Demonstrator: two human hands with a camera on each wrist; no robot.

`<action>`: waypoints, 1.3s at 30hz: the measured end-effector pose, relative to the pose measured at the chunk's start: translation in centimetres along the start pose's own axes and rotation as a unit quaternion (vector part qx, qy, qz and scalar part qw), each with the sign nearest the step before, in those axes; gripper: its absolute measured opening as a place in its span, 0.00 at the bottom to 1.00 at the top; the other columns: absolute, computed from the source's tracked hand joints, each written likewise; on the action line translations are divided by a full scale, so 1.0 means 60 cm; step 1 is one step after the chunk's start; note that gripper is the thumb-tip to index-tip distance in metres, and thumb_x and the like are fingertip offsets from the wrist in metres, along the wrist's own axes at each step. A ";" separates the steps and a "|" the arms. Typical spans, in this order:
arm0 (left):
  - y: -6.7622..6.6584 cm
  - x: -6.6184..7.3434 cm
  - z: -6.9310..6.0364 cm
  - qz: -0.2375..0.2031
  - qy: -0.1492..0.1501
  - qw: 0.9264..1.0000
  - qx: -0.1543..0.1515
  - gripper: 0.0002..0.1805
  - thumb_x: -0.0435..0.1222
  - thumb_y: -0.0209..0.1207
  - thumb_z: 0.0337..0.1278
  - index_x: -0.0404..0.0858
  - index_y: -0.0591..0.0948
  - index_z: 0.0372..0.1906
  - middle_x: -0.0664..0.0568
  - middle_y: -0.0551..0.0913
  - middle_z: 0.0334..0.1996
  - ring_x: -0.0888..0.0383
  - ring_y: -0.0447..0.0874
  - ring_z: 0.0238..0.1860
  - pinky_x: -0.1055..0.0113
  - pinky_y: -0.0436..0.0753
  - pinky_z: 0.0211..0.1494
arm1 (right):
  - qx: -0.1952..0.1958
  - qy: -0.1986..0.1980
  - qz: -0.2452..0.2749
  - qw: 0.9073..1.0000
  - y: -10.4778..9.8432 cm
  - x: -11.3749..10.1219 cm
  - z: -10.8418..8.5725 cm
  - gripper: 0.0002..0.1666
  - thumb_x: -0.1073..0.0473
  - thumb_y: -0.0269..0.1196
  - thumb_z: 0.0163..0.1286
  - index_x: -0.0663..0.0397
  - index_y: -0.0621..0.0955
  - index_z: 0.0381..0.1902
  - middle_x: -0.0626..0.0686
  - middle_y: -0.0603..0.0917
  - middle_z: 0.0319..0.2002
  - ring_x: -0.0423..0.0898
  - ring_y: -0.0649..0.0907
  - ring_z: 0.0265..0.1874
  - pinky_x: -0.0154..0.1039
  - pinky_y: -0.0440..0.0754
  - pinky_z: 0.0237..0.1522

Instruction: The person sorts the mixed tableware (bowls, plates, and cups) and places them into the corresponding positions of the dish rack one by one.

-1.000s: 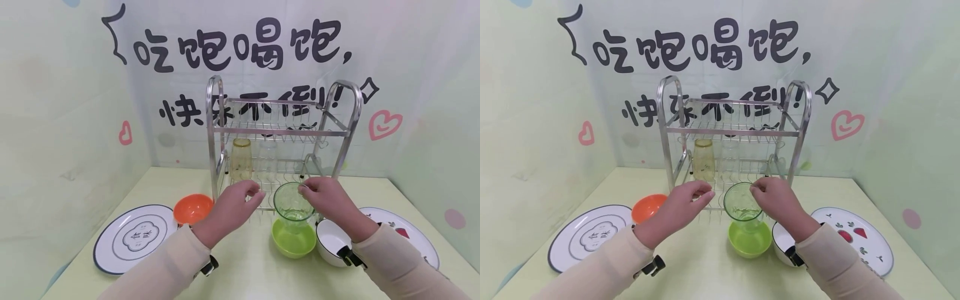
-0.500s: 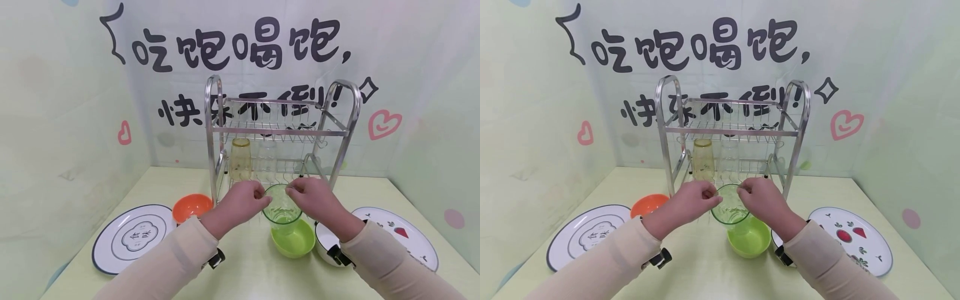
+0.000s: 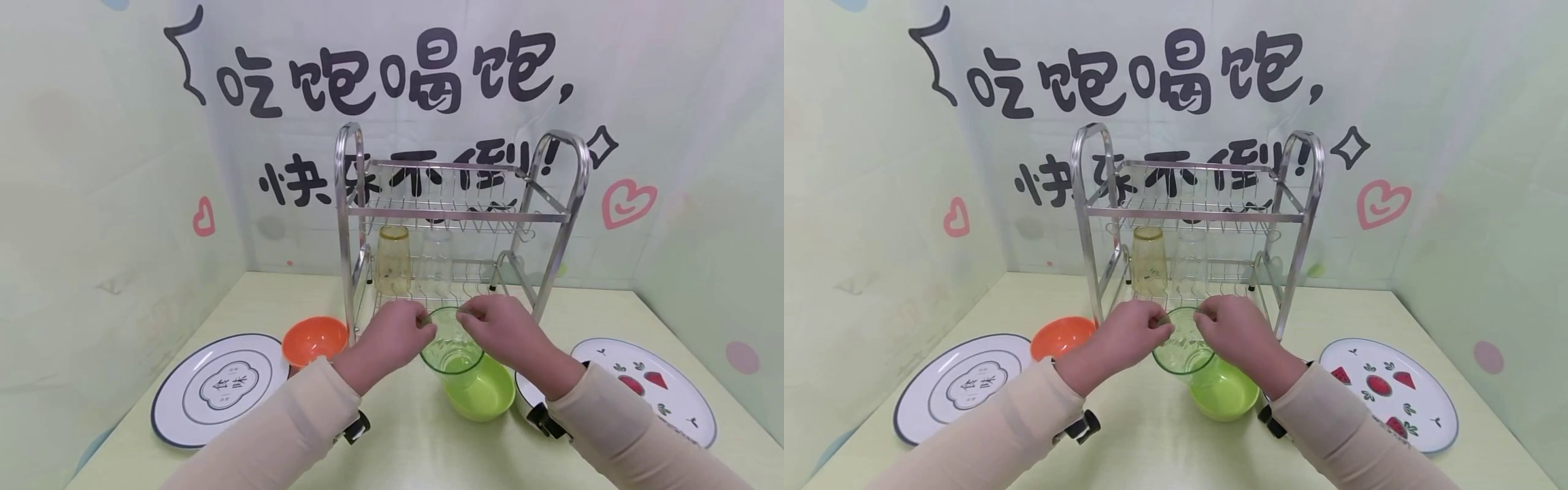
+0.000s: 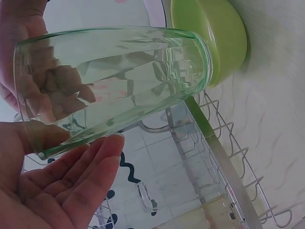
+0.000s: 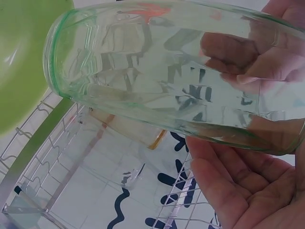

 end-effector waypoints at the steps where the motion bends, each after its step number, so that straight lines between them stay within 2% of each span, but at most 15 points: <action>1: 0.001 0.000 0.000 0.003 0.001 1.000 0.002 0.12 0.31 0.56 0.62 0.37 0.75 0.22 0.55 0.68 0.15 0.61 0.65 0.17 0.71 0.67 0.22 | 0.001 -0.004 -0.004 1.000 0.001 -0.001 0.000 0.11 0.63 0.58 0.68 0.61 0.86 0.39 0.52 0.86 0.32 0.41 0.76 0.24 0.40 0.78 0.32; 7: 0.000 0.001 -0.003 0.025 0.007 1.000 0.015 0.11 0.27 0.53 0.59 0.38 0.74 0.21 0.55 0.69 0.14 0.61 0.66 0.17 0.71 0.68 0.22 | 0.011 -0.025 -0.022 0.999 0.009 -0.007 0.002 0.11 0.64 0.57 0.68 0.61 0.86 0.37 0.53 0.87 0.33 0.41 0.79 0.27 0.43 0.81 0.37; 10: 0.000 0.001 -0.006 0.022 0.008 1.000 0.021 0.12 0.26 0.53 0.59 0.38 0.73 0.20 0.55 0.68 0.14 0.62 0.66 0.16 0.72 0.68 0.21 | 0.011 -0.028 -0.019 0.999 0.011 -0.009 0.002 0.12 0.64 0.57 0.68 0.61 0.86 0.37 0.53 0.87 0.34 0.42 0.81 0.29 0.44 0.82 0.38; 18: 0.003 -0.005 -0.008 0.023 0.006 0.999 0.041 0.12 0.26 0.53 0.60 0.37 0.73 0.21 0.54 0.67 0.14 0.61 0.65 0.15 0.73 0.66 0.18 | 0.019 -0.031 -0.021 0.999 0.014 -0.013 0.005 0.12 0.62 0.57 0.67 0.59 0.87 0.37 0.52 0.88 0.34 0.45 0.84 0.33 0.45 0.83 0.39; 23: 0.000 -0.008 -0.010 0.027 0.006 0.998 0.051 0.11 0.26 0.53 0.60 0.37 0.73 0.22 0.54 0.67 0.15 0.60 0.65 0.15 0.72 0.66 0.18 | 0.010 -0.025 -0.007 1.000 0.014 -0.017 0.005 0.13 0.60 0.57 0.67 0.59 0.86 0.39 0.51 0.87 0.34 0.43 0.83 0.31 0.43 0.82 0.38; 27: -0.001 -0.013 -0.010 0.028 0.013 0.998 0.063 0.11 0.26 0.54 0.59 0.37 0.73 0.22 0.54 0.67 0.15 0.61 0.64 0.16 0.73 0.66 0.19 | 0.003 -0.021 -0.004 1.000 0.015 -0.018 0.004 0.14 0.57 0.58 0.67 0.59 0.86 0.42 0.50 0.87 0.35 0.44 0.84 0.35 0.44 0.82 0.39; 34: -0.005 -0.024 -0.012 0.014 0.007 0.997 0.074 0.10 0.26 0.55 0.59 0.37 0.74 0.24 0.54 0.68 0.16 0.60 0.66 0.17 0.72 0.67 0.20 | -0.005 -0.019 0.018 1.000 0.018 -0.018 0.003 0.19 0.51 0.62 0.67 0.60 0.84 0.46 0.52 0.87 0.40 0.49 0.84 0.41 0.50 0.81 0.46; 39: -0.008 -0.035 -0.014 -0.014 0.000 0.997 0.082 0.10 0.26 0.55 0.58 0.37 0.74 0.23 0.54 0.68 0.16 0.60 0.65 0.17 0.71 0.67 0.21 | -0.017 0.001 0.042 0.999 0.017 -0.014 -0.002 0.23 0.46 0.61 0.68 0.58 0.83 0.50 0.54 0.86 0.46 0.53 0.83 0.46 0.52 0.80 0.50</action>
Point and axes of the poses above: each hand's wrist, its own z-axis towards the middle knuckle, its own y-axis out of the palm, x = y × z, the point moved 4 cm from there along z, towards the middle knuckle
